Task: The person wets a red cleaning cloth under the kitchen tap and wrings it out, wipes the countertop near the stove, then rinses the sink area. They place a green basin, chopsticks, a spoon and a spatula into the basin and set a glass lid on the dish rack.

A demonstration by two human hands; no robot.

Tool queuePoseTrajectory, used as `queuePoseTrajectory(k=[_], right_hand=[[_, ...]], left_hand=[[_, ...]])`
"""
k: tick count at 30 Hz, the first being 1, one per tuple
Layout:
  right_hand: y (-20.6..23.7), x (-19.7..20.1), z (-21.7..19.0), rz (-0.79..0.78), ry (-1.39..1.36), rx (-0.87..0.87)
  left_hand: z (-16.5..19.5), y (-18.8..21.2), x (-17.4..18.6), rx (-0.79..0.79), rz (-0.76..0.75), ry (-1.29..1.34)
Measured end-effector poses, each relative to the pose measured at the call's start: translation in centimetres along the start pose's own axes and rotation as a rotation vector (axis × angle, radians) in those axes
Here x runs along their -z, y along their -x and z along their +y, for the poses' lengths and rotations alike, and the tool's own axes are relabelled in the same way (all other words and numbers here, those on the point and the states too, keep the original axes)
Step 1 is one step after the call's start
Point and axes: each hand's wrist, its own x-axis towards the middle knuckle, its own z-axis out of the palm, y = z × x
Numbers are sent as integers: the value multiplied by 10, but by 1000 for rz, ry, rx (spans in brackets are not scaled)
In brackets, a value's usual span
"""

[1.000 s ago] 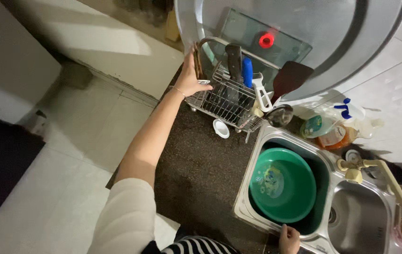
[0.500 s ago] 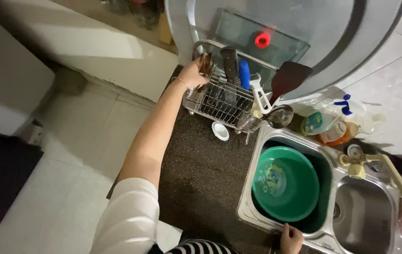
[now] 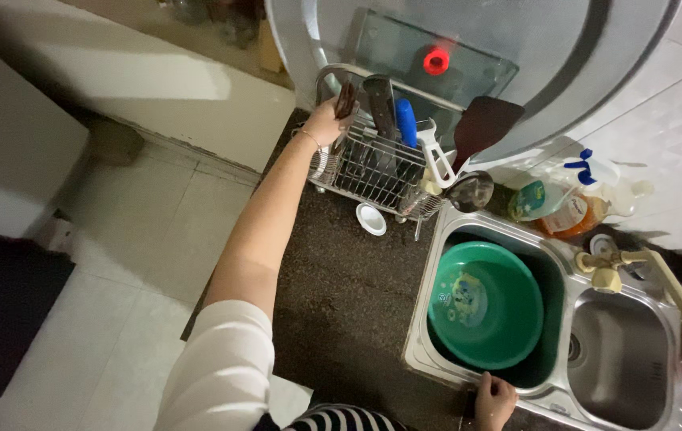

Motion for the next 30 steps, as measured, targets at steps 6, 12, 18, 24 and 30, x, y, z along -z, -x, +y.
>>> queuePoseTrajectory(k=[6, 12, 18, 24, 30], right_hand=[[2, -1, 3, 9, 18, 9], [3, -3, 0, 41, -19, 12], [2, -1, -2, 32, 10, -15], [3, -7, 0, 50, 80, -34], [3, -13, -3, 103, 119, -71]], left_hand=[[6, 13, -6, 120, 146, -54], [-9, 23, -8, -147, 402, -83], [-5, 20, 5, -266, 556, -63], [37, 27, 20, -379, 509, 111], [82, 40, 39, -485, 482, 73]])
